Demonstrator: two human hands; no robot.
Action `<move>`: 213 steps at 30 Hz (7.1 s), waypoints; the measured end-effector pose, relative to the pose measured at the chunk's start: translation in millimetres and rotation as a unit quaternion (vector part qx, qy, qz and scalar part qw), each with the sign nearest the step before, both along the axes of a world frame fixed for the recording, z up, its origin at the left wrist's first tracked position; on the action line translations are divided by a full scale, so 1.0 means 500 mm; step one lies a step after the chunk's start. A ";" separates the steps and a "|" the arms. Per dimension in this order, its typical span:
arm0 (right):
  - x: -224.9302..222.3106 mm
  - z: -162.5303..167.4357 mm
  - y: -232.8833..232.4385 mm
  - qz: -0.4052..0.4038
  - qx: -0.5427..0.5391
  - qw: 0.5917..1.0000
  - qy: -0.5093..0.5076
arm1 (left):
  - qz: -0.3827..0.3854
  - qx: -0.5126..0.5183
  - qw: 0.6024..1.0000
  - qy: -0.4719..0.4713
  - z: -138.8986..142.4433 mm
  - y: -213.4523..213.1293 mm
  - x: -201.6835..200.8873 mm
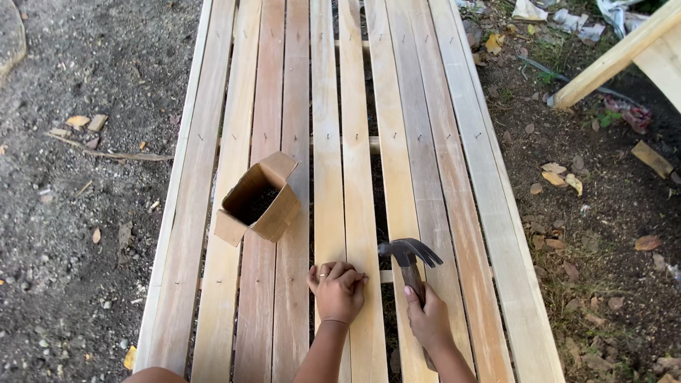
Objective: The person hammers nails into the wooden slats of an outdoor bench frame, taking nails one at a time from a cardboard nail box and driving them into the planks with a claw hammer. They reposition along the bench and steady the slats with their free hand between nails.
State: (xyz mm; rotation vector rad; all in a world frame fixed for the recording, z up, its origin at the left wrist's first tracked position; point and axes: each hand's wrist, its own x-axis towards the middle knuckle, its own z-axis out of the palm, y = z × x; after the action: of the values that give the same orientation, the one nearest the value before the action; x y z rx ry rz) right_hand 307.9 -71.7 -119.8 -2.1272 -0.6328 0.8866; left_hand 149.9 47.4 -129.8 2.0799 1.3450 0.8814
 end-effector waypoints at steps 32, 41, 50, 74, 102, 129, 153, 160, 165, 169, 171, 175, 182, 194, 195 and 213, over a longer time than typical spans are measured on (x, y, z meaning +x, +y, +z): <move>-0.079 0.005 -0.012 -0.012 -0.015 0.988 -0.153 | -0.006 -0.026 1.000 -0.001 0.018 0.010 -0.008; -0.088 0.015 -0.008 -0.009 -0.075 0.983 -0.165 | 0.028 0.044 0.997 0.059 -0.013 -0.048 -0.033; -0.089 0.026 -0.006 -0.015 -0.075 0.986 -0.151 | -0.050 -0.002 0.996 0.069 -0.088 -0.168 -0.067; -0.080 0.039 0.033 -0.061 -0.013 0.996 -0.067 | -0.063 -0.010 0.995 0.074 -0.076 -0.159 -0.068; -0.177 -0.035 0.107 -0.059 -0.087 0.979 -0.174 | -0.091 -0.211 0.921 0.315 0.154 0.518 -0.118; -0.177 -0.007 0.102 -0.044 -0.077 0.986 -0.142 | -0.193 -0.104 0.936 0.277 0.165 0.350 -0.069; 0.042 -0.015 -0.084 -0.088 -0.006 0.984 -0.156 | -0.161 -0.113 0.975 -0.105 0.059 0.040 0.089; 0.027 -0.014 -0.091 -0.091 -0.048 0.984 -0.143 | -0.153 -0.250 0.955 -0.039 0.010 0.031 0.141; 0.022 -0.015 -0.093 -0.096 -0.041 0.983 -0.151 | -0.180 -0.170 0.969 -0.007 -0.004 0.021 0.146; 0.022 -0.011 -0.096 -0.096 -0.037 0.983 -0.149 | -0.184 -0.172 0.967 0.047 -0.013 0.019 0.146; 0.022 -0.009 -0.096 -0.097 -0.028 0.984 -0.147 | -0.185 -0.154 0.970 0.033 -0.016 0.019 0.144; 0.021 -0.006 -0.095 -0.095 -0.034 0.985 -0.141 | -0.193 -0.121 0.973 0.026 -0.021 0.017 0.141; 0.018 0.012 -0.091 -0.099 -0.045 0.985 -0.137 | -0.190 0.005 0.982 0.004 -0.028 -0.015 0.146; 0.028 -0.007 -0.111 -0.106 -0.061 0.986 -0.113 | -0.163 -0.045 0.984 -0.048 -0.040 -0.047 0.144; 0.030 -0.014 -0.114 -0.104 -0.057 0.985 -0.124 | -0.159 -0.055 0.985 -0.038 -0.038 -0.046 0.144; 0.007 -0.045 -0.124 -0.099 -0.097 0.980 -0.143 | -0.155 -0.074 0.983 -0.063 -0.031 -0.038 0.141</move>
State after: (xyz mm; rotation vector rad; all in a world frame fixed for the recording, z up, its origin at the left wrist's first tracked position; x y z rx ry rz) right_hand 311.2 -133.7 -142.1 -2.4715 -0.4795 0.5574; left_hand 220.3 28.1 -145.1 2.0102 0.9580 0.7400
